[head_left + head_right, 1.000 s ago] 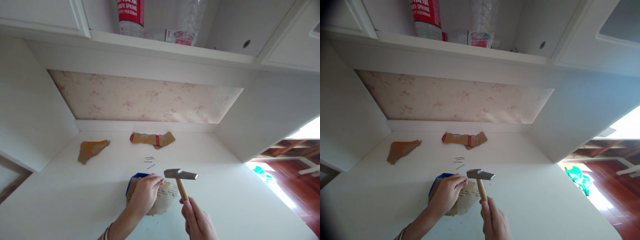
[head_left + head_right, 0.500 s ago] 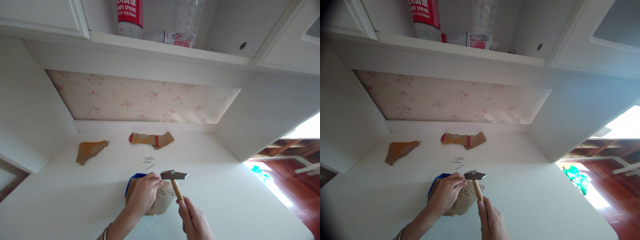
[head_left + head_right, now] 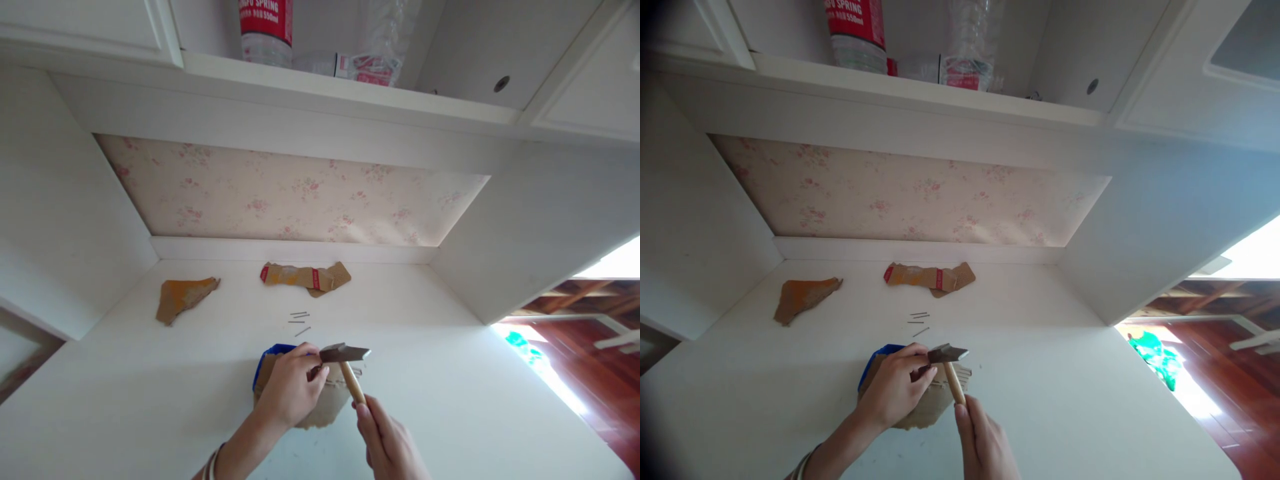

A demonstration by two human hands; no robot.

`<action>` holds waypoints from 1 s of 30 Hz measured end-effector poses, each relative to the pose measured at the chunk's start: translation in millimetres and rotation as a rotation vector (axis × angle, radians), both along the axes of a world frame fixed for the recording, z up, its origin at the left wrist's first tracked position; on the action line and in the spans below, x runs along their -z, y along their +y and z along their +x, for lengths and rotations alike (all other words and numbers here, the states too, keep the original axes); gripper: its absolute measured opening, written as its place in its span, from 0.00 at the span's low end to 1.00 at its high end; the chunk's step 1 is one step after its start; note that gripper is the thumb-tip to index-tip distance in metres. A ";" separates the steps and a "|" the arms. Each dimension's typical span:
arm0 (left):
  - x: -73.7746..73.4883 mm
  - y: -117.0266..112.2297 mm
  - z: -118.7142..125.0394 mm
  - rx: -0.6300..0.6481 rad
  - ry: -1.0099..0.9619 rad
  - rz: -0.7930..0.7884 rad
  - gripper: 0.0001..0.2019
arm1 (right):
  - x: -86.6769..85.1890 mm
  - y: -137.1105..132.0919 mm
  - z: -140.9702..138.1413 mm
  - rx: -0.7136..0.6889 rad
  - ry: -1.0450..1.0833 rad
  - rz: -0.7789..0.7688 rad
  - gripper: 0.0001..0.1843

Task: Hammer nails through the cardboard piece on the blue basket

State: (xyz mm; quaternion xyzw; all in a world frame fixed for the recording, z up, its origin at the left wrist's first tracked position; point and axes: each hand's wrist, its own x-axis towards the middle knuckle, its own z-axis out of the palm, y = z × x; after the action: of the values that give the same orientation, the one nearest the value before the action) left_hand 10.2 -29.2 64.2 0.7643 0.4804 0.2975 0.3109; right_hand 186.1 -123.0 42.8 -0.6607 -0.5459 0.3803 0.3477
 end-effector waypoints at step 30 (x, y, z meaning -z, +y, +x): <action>-15.0 7.7 -20.9 0.040 0.072 -0.091 0.08 | -10.4 20.3 57.7 0.189 -0.324 0.037 0.26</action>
State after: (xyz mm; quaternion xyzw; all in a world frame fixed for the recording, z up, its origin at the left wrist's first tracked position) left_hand -10.8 -21.5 79.2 0.7691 0.4889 0.2411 0.3336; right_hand 243.9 -102.7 53.1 -0.7551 -0.5371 0.2245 0.3015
